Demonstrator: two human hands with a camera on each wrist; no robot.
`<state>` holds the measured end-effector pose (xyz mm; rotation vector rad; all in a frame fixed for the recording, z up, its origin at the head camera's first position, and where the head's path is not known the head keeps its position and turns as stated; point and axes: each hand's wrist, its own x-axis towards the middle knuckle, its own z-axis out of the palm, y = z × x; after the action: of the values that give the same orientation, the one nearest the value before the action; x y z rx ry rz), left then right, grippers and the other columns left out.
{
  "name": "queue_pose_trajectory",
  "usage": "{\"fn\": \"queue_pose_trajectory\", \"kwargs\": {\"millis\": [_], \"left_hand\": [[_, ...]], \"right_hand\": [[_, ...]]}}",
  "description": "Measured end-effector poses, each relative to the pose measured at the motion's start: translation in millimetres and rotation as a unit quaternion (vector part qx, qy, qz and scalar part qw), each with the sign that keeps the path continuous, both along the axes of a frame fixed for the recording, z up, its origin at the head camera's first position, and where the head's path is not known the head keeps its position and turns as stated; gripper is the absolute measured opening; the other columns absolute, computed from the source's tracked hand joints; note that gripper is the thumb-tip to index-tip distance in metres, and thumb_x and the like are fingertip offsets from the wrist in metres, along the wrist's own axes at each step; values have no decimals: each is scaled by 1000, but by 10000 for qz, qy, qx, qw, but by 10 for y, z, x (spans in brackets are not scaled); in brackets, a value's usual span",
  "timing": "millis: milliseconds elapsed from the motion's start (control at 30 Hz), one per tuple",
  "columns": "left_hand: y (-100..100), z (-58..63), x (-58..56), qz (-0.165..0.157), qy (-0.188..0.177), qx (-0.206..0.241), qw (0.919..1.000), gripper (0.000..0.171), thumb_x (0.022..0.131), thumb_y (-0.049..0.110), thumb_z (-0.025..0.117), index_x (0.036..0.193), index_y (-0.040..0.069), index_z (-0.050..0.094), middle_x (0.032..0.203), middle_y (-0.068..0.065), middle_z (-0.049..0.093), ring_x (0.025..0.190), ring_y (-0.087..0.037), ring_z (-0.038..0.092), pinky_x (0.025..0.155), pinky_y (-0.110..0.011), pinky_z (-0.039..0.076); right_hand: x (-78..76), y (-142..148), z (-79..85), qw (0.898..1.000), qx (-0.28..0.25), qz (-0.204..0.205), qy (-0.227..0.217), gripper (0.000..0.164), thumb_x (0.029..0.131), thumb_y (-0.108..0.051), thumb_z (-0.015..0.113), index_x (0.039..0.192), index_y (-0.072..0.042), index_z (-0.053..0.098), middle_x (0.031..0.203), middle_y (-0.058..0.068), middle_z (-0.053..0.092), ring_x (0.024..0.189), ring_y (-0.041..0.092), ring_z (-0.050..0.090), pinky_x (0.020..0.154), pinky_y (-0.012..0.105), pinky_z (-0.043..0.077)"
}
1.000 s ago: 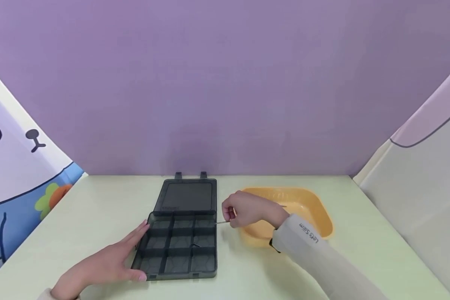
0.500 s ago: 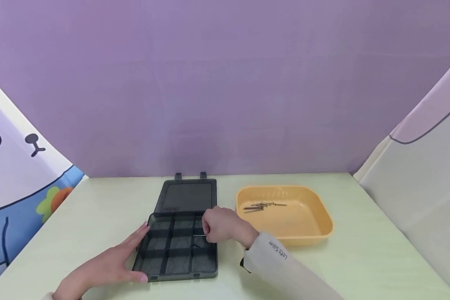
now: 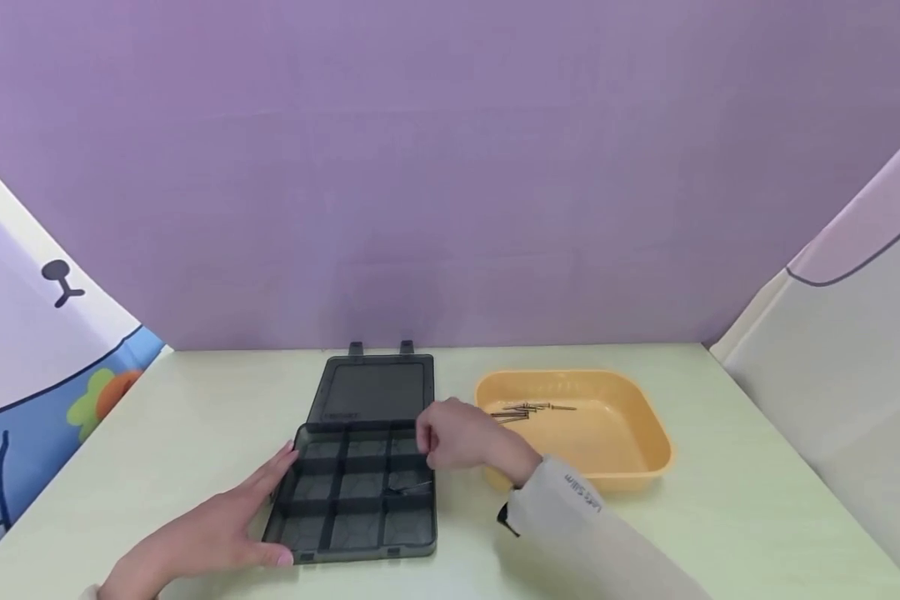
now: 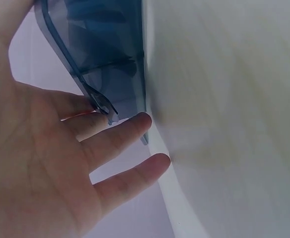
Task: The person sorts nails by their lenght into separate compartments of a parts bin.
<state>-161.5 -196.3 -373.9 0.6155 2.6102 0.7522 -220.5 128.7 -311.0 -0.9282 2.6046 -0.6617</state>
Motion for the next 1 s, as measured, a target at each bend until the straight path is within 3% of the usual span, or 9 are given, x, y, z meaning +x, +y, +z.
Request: {"fn": "queue_pose_trajectory", "kwargs": {"millis": [200, 367, 633, 767, 1000], "left_hand": [[-14, 34, -13, 82, -57, 73, 9999, 114, 75, 61, 70, 154, 6, 9, 161, -15, 6, 124, -35, 51, 80, -41, 49], [-29, 47, 6, 160, -99, 126, 9997, 114, 74, 60, 70, 154, 5, 9, 161, -15, 6, 121, -33, 54, 79, -39, 49], [-16, 17, 30, 117, 48, 143, 9998, 114, 74, 60, 70, 154, 6, 9, 161, -13, 7, 120, -31, 55, 80, -38, 49], [2, 11, 38, 64, 66, 174, 9998, 112, 76, 58, 71, 154, 6, 9, 161, -13, 7, 113, -29, 59, 79, -36, 49], [10, 19, 66, 69, 19, 145, 9999, 112, 76, 58, 71, 154, 7, 8, 161, -12, 7, 113, -32, 59, 79, -41, 49]], "right_hand": [[-197, 433, 263, 9985, -97, -171, 519, 15, 76, 5, 61, 85, -6, 65, 77, 0, 63, 66, 7, 52, 62, 23, 46], [-457, 789, 317, 9974, -114, -10, 716, 14, 80, 4, 61, 87, -7, 65, 77, 0, 63, 67, 6, 53, 62, 24, 46], [-732, 1120, 107, 9988, -190, 449, 79, 15, 75, 6, 65, 86, -4, 67, 80, 5, 66, 74, 9, 62, 66, 24, 51], [-796, 1214, -57, 9979, -171, 564, -270, 18, 73, 8, 69, 88, 0, 67, 85, 12, 67, 80, 16, 65, 70, 25, 52], [-820, 1250, -208, 9956, -19, 849, -398, 21, 70, 9, 72, 89, 1, 69, 84, 10, 69, 80, 17, 65, 72, 26, 53]]}}
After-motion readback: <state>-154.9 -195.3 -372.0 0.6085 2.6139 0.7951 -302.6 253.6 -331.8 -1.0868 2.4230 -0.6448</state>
